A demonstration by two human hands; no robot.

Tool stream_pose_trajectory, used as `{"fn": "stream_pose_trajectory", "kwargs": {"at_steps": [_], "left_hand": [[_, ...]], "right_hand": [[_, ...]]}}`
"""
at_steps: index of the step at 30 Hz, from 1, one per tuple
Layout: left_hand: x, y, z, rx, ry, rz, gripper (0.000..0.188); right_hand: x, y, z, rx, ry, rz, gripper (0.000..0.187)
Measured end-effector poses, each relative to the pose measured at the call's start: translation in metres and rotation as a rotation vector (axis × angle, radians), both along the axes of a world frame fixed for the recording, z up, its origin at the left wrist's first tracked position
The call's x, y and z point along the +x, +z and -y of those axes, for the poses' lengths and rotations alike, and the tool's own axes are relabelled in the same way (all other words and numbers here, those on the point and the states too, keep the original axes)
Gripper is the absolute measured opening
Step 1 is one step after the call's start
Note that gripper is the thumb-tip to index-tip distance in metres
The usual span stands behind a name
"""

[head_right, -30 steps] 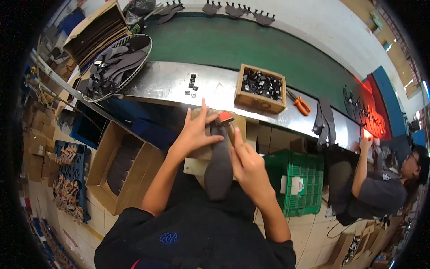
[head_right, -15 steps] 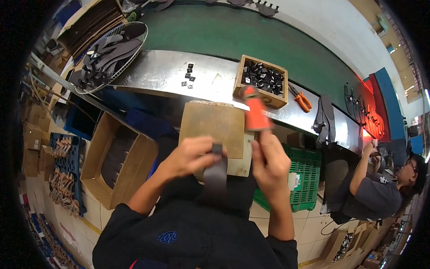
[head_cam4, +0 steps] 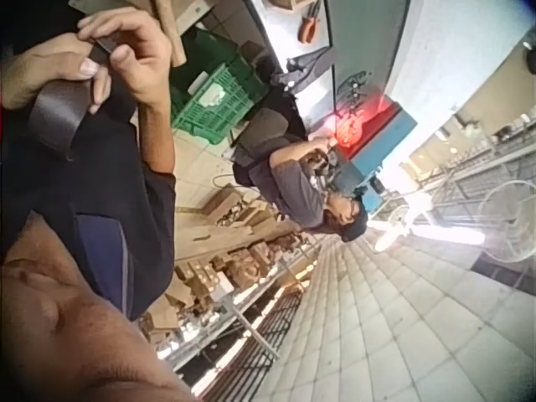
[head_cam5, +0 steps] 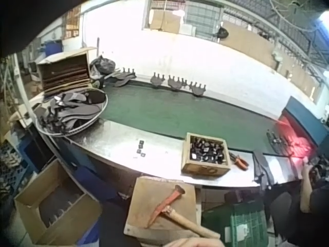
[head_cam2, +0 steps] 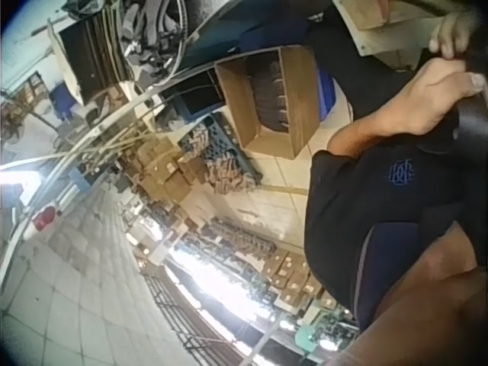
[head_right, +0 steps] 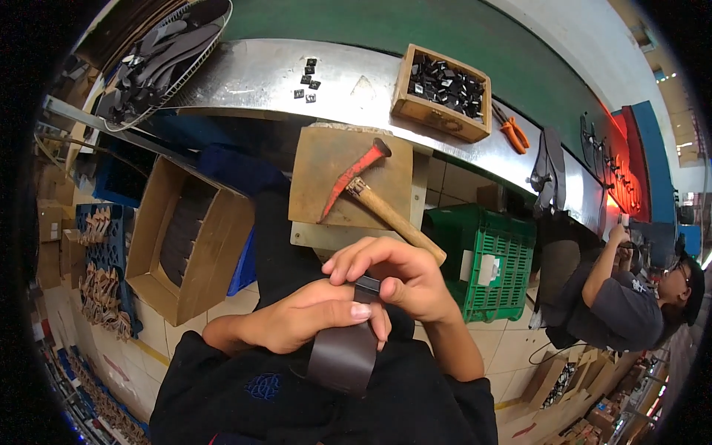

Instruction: The recorder is attaching small heel components to shoe outsoles using a hammer and pins/nails at an assembly station.

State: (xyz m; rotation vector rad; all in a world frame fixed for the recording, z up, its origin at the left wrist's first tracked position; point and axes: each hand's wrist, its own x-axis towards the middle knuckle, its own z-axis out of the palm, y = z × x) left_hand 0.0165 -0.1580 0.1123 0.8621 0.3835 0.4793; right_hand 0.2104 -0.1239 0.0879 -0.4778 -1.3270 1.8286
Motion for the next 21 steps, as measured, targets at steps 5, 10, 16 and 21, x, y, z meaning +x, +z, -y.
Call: {"fn": "stream_pose_trajectory", "kwargs": {"at_steps": [5,10,16,21], "left_hand": [[0.003,0.0,0.003,-0.058,-0.026,0.091,0.041],[0.013,-0.005,0.004,-0.083,-0.253,0.224,0.044],[0.026,-0.006,0.013,-0.069,-0.47,0.272,0.046],[0.027,-0.007,0.006,-0.062,-0.531,0.279,0.046]], "right_hand": [[0.0,-0.008,0.001,0.022,-0.023,-0.123,0.047],[0.022,0.017,-0.008,0.567,0.058,0.049,0.046],[0.031,0.028,-0.014,0.745,0.345,-0.068,0.041],[0.038,0.033,-0.01,0.725,0.269,-0.003,0.04]]}}
